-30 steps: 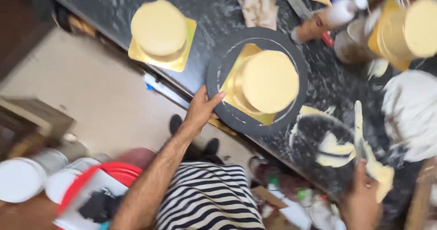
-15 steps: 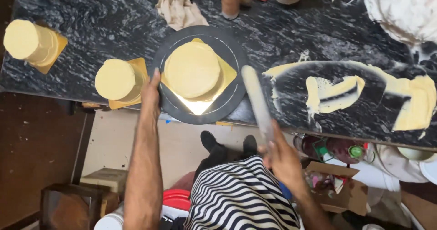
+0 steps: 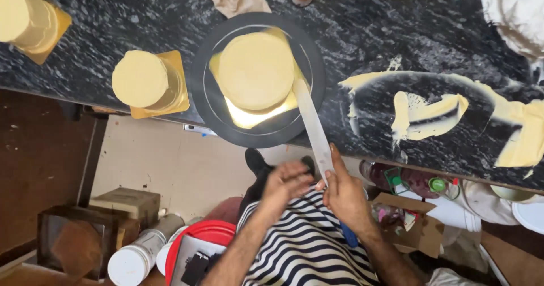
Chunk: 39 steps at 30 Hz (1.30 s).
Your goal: Apply frosting to the sides and tops of multiple small round cakes using a spatula and turntable.
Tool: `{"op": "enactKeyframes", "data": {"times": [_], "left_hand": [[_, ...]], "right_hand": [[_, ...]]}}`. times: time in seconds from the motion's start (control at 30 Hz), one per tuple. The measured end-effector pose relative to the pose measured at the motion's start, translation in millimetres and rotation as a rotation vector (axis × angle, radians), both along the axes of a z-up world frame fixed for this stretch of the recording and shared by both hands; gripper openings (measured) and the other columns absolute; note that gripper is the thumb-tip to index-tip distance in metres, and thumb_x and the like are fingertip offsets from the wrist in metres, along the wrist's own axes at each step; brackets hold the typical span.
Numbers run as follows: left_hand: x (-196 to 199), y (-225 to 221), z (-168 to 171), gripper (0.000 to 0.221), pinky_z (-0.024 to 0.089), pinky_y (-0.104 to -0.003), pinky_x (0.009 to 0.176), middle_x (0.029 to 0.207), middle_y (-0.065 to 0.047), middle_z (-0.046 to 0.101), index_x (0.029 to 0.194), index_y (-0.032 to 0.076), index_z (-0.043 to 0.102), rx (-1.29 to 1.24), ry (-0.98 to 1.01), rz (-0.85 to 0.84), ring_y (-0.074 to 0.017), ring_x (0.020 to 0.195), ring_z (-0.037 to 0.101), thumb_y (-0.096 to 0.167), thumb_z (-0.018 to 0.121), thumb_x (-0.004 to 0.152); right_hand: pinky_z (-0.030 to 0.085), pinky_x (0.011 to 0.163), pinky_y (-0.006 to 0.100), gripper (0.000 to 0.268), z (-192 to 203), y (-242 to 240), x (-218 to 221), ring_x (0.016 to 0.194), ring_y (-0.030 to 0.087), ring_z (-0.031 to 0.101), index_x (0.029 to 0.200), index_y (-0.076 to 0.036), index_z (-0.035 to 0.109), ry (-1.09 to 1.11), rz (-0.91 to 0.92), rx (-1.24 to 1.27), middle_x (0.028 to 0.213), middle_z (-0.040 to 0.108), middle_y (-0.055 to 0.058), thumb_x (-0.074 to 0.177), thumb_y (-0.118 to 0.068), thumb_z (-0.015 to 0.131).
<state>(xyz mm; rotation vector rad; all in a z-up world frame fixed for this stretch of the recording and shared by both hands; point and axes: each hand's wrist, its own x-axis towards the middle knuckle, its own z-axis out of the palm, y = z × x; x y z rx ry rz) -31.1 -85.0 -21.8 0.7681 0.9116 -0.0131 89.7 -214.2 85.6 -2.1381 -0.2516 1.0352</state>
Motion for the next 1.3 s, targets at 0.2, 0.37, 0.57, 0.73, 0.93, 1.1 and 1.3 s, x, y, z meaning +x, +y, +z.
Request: {"op": "enactKeyframes", "data": {"times": [0.2, 0.37, 0.57, 0.73, 0.93, 1.1, 1.3], "left_hand": [[-11, 92, -6, 0.030, 0.058, -0.034, 0.080, 0.109, -0.005, 0.067, 0.121, 0.003, 0.052, 0.138, -0.046, 0.470, -0.0167, 0.093, 0.065, -0.007, 0.051, 0.092], [-10, 66, -22, 0.052, 0.059, -0.035, 0.088, 0.119, -0.002, 0.066, 0.121, 0.005, 0.053, -0.029, -0.097, 0.232, -0.0174, 0.106, 0.068, -0.017, 0.043, 0.076], [-4, 59, 27, 0.068, 0.059, -0.038, 0.091, 0.121, -0.012, 0.067, 0.124, 0.000, 0.056, -0.135, -0.035, 0.167, -0.0250, 0.112, 0.068, -0.027, 0.037, 0.065], [-10, 116, 42, 0.055, 0.053, -0.043, 0.103, 0.137, -0.015, 0.059, 0.137, 0.005, 0.051, 0.162, -0.124, 0.511, -0.0263, 0.122, 0.061, -0.003, 0.034, 0.086], [-11, 26, 36, 0.089, 0.050, -0.036, 0.104, 0.149, -0.004, 0.051, 0.143, 0.019, 0.046, -0.105, -0.119, -0.150, -0.0187, 0.134, 0.055, -0.027, 0.043, 0.067], [-25, 77, -5, 0.073, 0.053, -0.041, 0.095, 0.130, -0.028, 0.058, 0.141, 0.004, 0.048, -0.026, -0.002, 0.129, -0.0368, 0.114, 0.061, -0.025, 0.042, 0.074], [-19, 66, 28, 0.067, 0.054, -0.039, 0.102, 0.141, -0.016, 0.055, 0.143, 0.004, 0.036, 0.108, -0.054, 0.215, -0.0265, 0.124, 0.062, -0.018, 0.040, 0.080]], "right_hand": [[0.058, 0.050, 0.035, 0.061, 9, 7, -6, 0.048, 0.019, 0.068, 0.159, -0.017, 0.027, -0.100, 0.055, -0.026, 0.069, 0.074, 0.008, 0.101, -0.015, 0.046], [0.059, 0.057, 0.040, 0.070, -8, 0, -23, 0.061, 0.026, 0.073, 0.158, -0.002, 0.027, -0.583, 0.212, 0.139, 0.072, 0.071, 0.012, 0.094, -0.010, 0.051], [0.057, 0.059, 0.052, 0.073, 17, 18, -33, 0.063, 0.041, 0.071, 0.159, -0.001, 0.023, -0.476, 0.268, -0.162, 0.074, 0.072, 0.024, 0.093, -0.008, 0.054], [0.059, 0.063, 0.053, 0.083, 38, 40, -29, 0.067, 0.044, 0.072, 0.159, 0.003, 0.010, -0.323, 0.403, -0.226, 0.092, 0.071, 0.030, 0.088, -0.003, 0.052], [0.060, 0.061, 0.053, 0.093, 41, 46, -30, 0.070, 0.044, 0.073, 0.162, 0.001, 0.011, -0.313, 0.362, -0.154, 0.090, 0.071, 0.029, 0.082, -0.005, 0.058], [0.059, 0.062, 0.054, 0.085, 32, 42, -35, 0.067, 0.045, 0.071, 0.157, 0.004, 0.013, -0.404, 0.368, -0.151, 0.089, 0.071, 0.029, 0.084, -0.003, 0.057], [0.059, 0.064, 0.053, 0.085, 36, 40, -38, 0.070, 0.044, 0.072, 0.158, 0.003, 0.014, -0.376, 0.351, -0.171, 0.091, 0.070, 0.028, 0.085, -0.005, 0.058]]}}
